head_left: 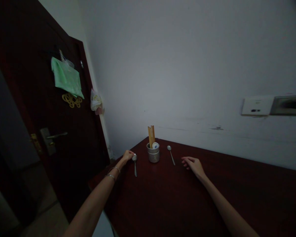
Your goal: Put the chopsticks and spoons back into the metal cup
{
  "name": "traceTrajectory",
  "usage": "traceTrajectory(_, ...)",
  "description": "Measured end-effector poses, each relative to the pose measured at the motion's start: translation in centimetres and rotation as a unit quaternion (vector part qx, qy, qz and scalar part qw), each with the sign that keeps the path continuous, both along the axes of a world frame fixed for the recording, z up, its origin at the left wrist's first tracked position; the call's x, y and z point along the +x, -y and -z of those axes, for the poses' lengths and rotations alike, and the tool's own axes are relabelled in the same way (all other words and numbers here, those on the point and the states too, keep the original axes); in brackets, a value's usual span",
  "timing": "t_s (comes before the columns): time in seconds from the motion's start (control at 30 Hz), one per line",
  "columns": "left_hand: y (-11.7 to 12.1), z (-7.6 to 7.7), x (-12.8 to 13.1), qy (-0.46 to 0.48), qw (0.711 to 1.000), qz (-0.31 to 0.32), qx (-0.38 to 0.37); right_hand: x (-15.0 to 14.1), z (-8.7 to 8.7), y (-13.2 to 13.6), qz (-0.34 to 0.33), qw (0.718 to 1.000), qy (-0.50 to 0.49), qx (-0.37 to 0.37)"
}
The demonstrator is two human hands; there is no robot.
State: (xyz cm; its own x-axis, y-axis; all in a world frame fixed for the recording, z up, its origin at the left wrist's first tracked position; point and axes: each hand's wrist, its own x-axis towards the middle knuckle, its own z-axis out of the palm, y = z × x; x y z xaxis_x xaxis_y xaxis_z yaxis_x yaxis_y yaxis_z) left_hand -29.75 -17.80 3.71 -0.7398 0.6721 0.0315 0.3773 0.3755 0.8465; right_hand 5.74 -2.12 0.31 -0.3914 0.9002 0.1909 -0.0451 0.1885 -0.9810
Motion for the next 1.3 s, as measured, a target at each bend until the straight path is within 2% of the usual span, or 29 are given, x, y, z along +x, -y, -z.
traceTrajectory(0.2, 0.5, -0.5, 0.6, -0.031, 1.0, -0.005, -0.003, 0.0, -0.1, 0.2, -0.002, 1.0, 0.002, 0.001)
traceTrajectory(0.53, -0.1, -0.5, -0.2, -0.056, 0.998, -0.015, -0.01, 0.0, 0.2, 0.1, -0.006, 1.0, 0.0, 0.007)
traceTrajectory(0.67, -0.6, -1.6, 0.0, -0.081, 0.996, -0.029, 0.014, 0.0, 0.2, 0.1, -0.009, 1.0, -0.001, 0.016)
traceTrajectory(0.77, -1.5, -3.2, 0.9, -0.102, 0.993, -0.029, 0.048, -0.1, 0.1, 0.2, -0.005, 1.0, 0.007, 0.019)
traceTrajectory(0.83, -2.2, -4.8, 2.1, -0.128, 0.989, -0.011, 0.079, -0.1, 0.0, 0.3, -0.003, 1.0, 0.015, 0.02)
traceTrajectory(0.9, -2.9, -6.5, 3.9, -0.186, 0.974, 0.042, 0.118, -0.1, -0.1, 0.2, -0.005, 0.999, 0.021, 0.024)
traceTrajectory(1.03, -3.9, -9.0, 7.6, -0.278, 0.942, 0.15, 0.111, -0.1, 0.0, 0.2, -0.005, 0.999, 0.024, 0.03)
traceTrajectory(1.17, -4.6, -9.5, 9.9, -0.332, 0.907, 0.252, 0.063, -0.1, 0.1, 0.2, -0.006, 0.999, 0.024, 0.028)
traceTrajectory(1.3, -5.2, -8.9, 10.5, -0.333, 0.903, 0.27, 0.021, -0.1, 0.0, 0.3, -0.012, 0.999, 0.026, 0.019)
